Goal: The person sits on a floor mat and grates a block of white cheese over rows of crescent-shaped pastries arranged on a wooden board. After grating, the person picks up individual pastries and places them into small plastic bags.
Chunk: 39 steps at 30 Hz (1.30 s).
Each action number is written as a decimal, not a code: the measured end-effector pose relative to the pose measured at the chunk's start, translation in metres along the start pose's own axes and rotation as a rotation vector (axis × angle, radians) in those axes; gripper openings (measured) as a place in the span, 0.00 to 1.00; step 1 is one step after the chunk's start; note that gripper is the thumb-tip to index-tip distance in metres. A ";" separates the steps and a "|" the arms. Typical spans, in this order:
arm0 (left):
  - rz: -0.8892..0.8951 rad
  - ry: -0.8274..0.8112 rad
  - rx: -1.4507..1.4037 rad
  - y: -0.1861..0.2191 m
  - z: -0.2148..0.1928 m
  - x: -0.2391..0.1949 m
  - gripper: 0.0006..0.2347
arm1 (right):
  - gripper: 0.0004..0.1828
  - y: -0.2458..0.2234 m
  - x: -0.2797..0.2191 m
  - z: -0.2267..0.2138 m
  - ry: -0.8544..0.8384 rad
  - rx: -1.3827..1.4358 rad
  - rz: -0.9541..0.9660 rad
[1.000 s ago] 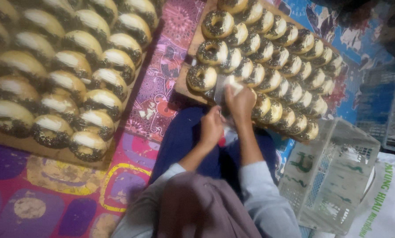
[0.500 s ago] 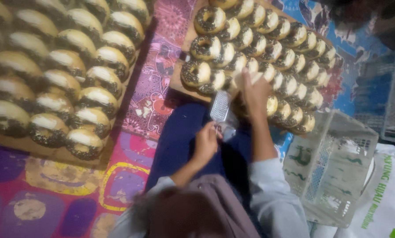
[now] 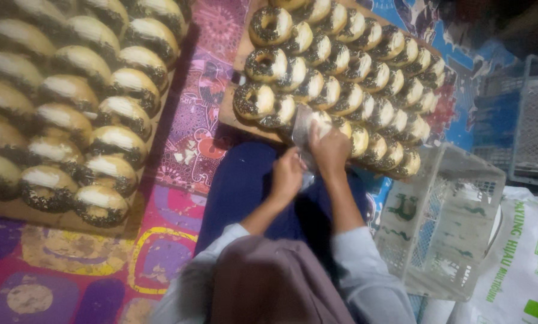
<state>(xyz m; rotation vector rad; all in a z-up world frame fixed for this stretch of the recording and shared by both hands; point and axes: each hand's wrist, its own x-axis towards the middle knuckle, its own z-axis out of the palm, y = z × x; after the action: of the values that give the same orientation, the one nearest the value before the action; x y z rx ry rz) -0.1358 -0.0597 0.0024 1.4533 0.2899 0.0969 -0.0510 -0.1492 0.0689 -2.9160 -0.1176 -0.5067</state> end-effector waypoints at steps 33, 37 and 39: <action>0.082 -0.059 0.063 -0.018 0.044 -0.004 0.11 | 0.30 0.032 -0.008 -0.010 -0.030 -0.083 0.106; 0.023 -0.066 0.020 -0.026 0.044 -0.009 0.10 | 0.31 0.037 0.002 0.008 -0.056 -0.067 0.110; 0.032 -0.068 0.026 -0.027 0.042 -0.013 0.10 | 0.30 0.036 0.008 0.013 -0.024 -0.031 0.091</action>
<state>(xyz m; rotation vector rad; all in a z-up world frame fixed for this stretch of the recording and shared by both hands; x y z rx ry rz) -0.1410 -0.1063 -0.0189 1.4846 0.2132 0.0693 -0.0355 -0.1814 0.0534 -2.9421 0.0196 -0.4635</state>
